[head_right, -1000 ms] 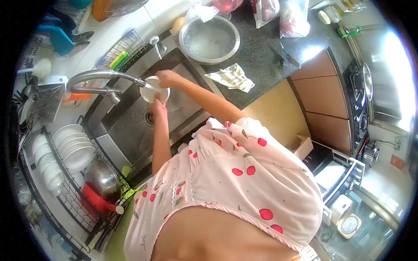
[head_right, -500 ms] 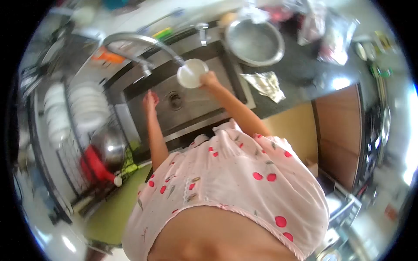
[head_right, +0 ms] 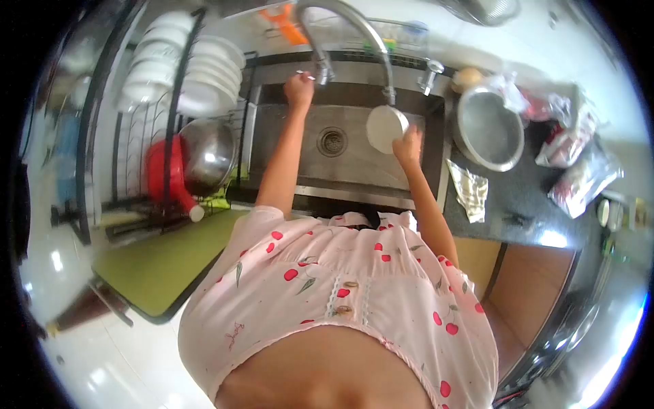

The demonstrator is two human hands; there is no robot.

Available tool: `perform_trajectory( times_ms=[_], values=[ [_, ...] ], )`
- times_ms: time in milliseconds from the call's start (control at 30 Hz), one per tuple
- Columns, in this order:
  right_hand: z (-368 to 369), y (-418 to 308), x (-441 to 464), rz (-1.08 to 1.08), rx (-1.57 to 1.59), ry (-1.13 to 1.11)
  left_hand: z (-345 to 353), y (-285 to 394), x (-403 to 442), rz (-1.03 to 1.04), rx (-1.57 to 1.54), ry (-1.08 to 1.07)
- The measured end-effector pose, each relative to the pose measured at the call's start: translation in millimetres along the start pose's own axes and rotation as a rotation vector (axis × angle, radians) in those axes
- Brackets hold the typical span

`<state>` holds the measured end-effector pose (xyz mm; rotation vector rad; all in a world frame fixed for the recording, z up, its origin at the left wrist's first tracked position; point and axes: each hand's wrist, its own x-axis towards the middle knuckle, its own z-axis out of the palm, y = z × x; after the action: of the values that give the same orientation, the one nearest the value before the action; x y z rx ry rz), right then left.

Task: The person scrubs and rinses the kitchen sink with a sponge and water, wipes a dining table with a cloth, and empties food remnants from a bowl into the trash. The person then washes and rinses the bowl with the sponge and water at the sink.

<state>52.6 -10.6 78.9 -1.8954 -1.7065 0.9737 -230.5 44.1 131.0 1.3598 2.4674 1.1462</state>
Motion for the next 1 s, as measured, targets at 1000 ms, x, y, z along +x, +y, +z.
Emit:
perform_trajectory(
  times_ms=[1000],
  values=[
    [12.9, -472.0, -112.0, -1.899, -0.14, 0.225, -104.3, -137.1, -216.1, -0.087, 0.313, 0.222]
  ],
)
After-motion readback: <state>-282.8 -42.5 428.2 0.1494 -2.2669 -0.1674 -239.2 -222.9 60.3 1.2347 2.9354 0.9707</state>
